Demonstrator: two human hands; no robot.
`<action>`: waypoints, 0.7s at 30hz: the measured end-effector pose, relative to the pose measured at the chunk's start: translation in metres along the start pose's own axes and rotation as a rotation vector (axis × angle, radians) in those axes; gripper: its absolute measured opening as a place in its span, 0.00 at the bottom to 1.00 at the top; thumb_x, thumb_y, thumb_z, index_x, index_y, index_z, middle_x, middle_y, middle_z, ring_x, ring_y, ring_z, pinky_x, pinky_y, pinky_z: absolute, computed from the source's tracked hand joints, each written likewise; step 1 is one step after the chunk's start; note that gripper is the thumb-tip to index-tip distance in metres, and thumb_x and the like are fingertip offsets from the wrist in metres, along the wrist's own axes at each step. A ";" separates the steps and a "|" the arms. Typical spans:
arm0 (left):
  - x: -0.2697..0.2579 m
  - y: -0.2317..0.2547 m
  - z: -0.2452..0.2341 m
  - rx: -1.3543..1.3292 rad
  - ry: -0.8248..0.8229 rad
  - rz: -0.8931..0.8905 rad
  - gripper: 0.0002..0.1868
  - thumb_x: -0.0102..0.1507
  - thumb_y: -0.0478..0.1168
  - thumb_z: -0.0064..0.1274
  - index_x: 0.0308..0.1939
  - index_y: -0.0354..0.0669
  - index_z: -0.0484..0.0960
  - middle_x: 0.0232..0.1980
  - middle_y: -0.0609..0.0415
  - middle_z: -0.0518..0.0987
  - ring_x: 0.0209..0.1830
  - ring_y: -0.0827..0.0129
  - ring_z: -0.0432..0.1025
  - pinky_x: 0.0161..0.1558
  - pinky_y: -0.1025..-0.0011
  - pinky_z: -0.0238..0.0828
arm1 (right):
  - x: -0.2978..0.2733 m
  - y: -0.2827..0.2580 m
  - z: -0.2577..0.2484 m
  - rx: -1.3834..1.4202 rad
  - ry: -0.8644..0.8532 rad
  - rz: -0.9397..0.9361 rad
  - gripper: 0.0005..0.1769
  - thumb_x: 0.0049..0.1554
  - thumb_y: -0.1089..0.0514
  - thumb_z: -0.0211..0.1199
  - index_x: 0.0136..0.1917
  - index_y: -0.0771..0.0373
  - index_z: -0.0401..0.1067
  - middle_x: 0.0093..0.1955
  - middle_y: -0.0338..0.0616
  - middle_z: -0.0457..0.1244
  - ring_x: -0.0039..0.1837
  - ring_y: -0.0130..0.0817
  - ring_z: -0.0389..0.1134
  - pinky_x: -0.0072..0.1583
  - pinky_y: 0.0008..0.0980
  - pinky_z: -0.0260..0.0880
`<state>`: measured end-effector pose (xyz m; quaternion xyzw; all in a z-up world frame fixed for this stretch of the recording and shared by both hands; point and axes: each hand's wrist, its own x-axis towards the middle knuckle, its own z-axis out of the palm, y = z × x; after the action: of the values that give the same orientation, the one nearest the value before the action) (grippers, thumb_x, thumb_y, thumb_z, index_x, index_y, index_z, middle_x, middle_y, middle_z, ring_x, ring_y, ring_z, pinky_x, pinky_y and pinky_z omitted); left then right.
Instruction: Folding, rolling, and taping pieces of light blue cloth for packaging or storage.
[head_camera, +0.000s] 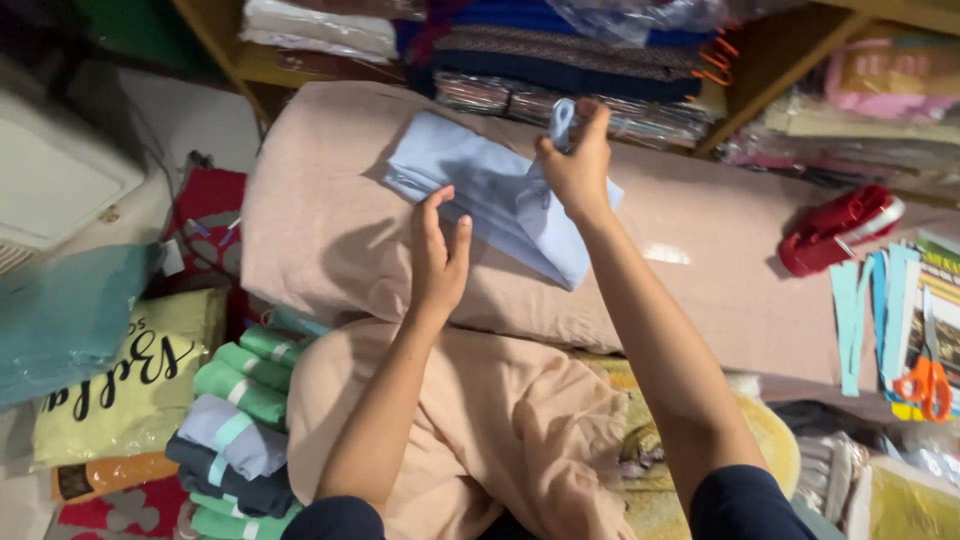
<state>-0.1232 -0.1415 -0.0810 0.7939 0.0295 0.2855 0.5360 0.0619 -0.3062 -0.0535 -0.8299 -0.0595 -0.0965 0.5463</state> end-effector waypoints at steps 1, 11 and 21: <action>-0.002 -0.007 -0.001 0.023 0.039 0.019 0.23 0.73 0.44 0.45 0.70 0.39 0.66 0.64 0.43 0.70 0.69 0.47 0.64 0.72 0.53 0.56 | 0.000 0.004 0.015 -0.064 -0.031 0.043 0.38 0.52 0.60 0.74 0.69 0.53 0.56 0.48 0.56 0.70 0.53 0.52 0.75 0.52 0.47 0.77; -0.003 -0.019 0.020 0.260 0.101 0.138 0.28 0.65 0.44 0.56 0.67 0.41 0.69 0.62 0.43 0.70 0.65 0.48 0.67 0.65 0.53 0.65 | -0.024 0.019 0.055 0.148 -0.338 -0.101 0.34 0.63 0.65 0.61 0.75 0.63 0.47 0.58 0.67 0.67 0.59 0.72 0.70 0.54 0.61 0.77; -0.024 -0.022 0.058 0.439 -0.204 0.421 0.34 0.63 0.43 0.56 0.73 0.47 0.68 0.79 0.41 0.61 0.82 0.45 0.53 0.75 0.47 0.53 | -0.009 0.073 -0.081 -0.584 -0.352 -0.617 0.22 0.61 0.63 0.65 0.68 0.66 0.69 0.53 0.52 0.66 0.58 0.53 0.69 0.60 0.47 0.67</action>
<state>-0.1093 -0.1887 -0.1249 0.9038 -0.1285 0.2958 0.2814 0.0606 -0.4091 -0.0898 -0.8963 -0.3662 -0.1248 0.2167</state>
